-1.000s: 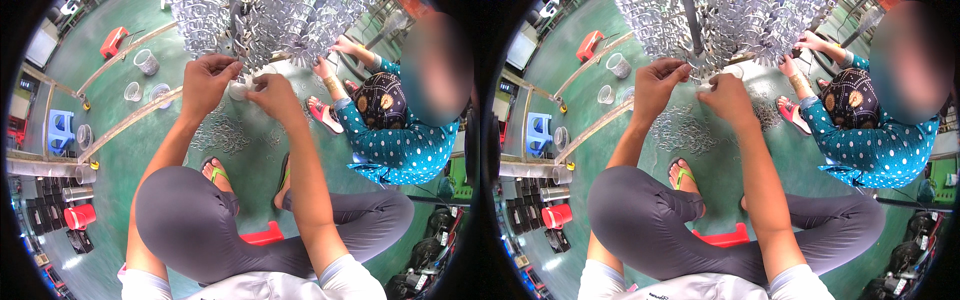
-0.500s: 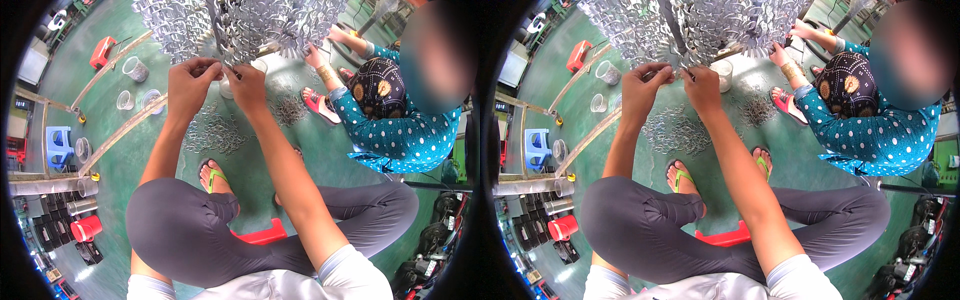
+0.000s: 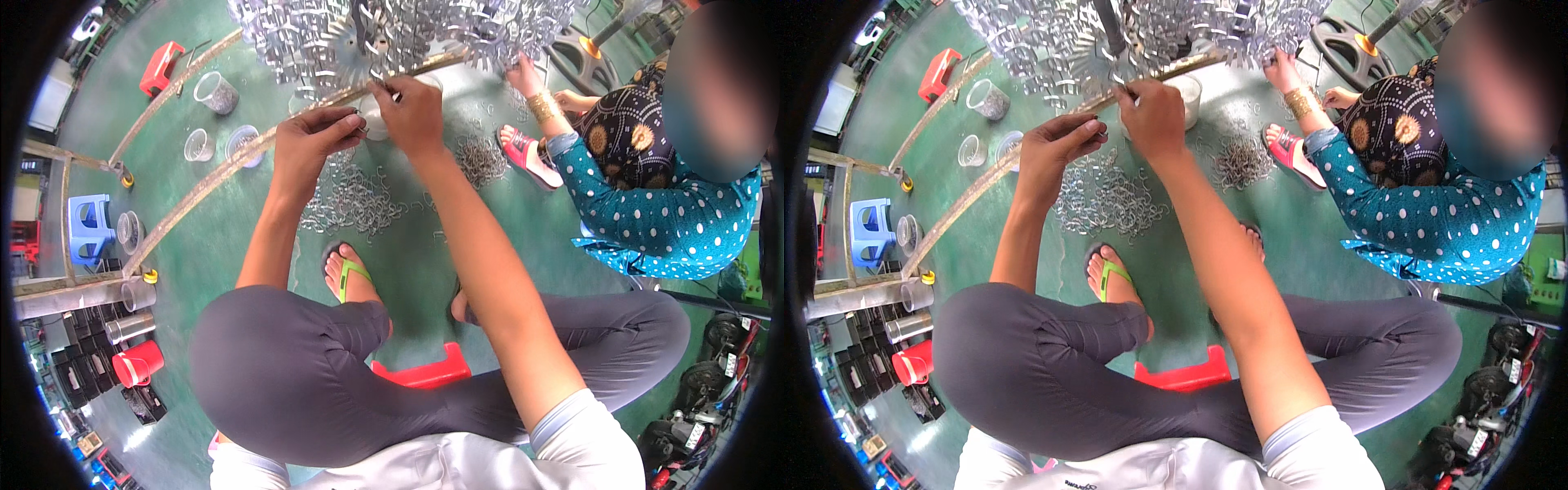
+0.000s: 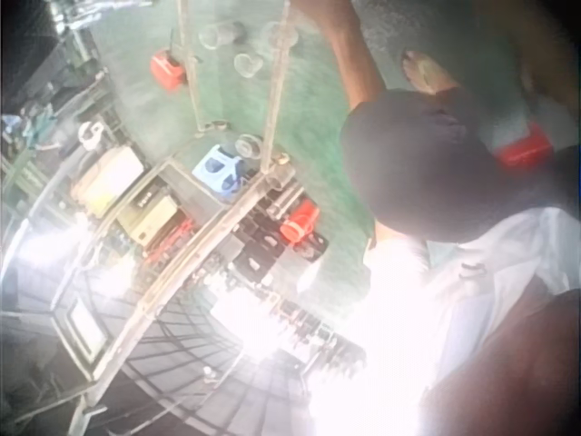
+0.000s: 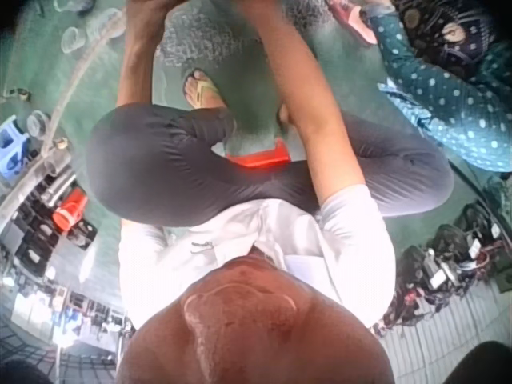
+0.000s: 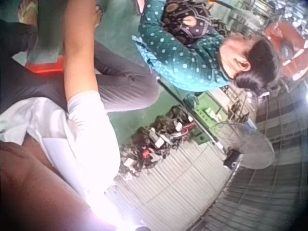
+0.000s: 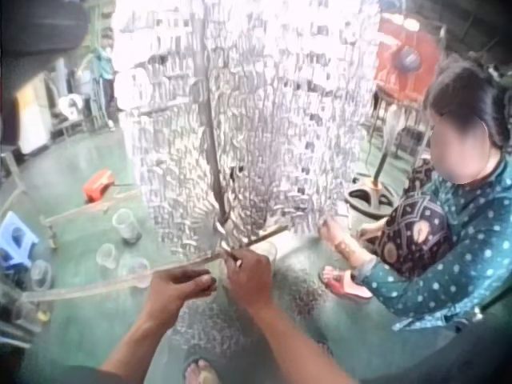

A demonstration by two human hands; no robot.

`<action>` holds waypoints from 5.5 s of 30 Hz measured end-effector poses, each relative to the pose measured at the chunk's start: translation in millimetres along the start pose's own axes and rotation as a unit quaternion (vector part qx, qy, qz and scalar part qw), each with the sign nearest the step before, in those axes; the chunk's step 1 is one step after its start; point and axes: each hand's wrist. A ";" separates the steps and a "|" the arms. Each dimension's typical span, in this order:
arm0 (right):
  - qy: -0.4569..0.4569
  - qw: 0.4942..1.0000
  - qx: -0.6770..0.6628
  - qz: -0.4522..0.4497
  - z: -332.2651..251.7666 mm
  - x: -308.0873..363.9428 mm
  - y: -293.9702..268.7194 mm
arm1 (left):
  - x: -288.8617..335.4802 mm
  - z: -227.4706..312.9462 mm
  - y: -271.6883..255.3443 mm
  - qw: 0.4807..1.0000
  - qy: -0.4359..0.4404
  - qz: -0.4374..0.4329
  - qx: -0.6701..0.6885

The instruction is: The person hooks metal rings and decorative metal pieces onto a central wire frame by hand, picking up components from the floor and attaching them to the tiered structure.

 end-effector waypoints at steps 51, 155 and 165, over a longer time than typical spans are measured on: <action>0.200 0.912 0.289 -0.211 206.8 117.2 -7.8 | -17.1 2.4 21.8 0.976 0.128 0.031 -0.173; 0.022 0.992 -0.086 -0.089 25.8 -17.9 -6.4 | -72.0 -72.0 24.1 0.937 0.224 0.055 -0.264; -0.064 0.981 0.015 -0.182 2.3 -44.8 -31.7 | -78.0 -57.4 31.0 0.936 0.225 0.060 -0.264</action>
Point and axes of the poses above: each hand's wrist, its own x-axis away from the middle knuckle, its own y-axis out of the palm, z = x × y, and after that the axes turned 7 degrees about x, right-handed
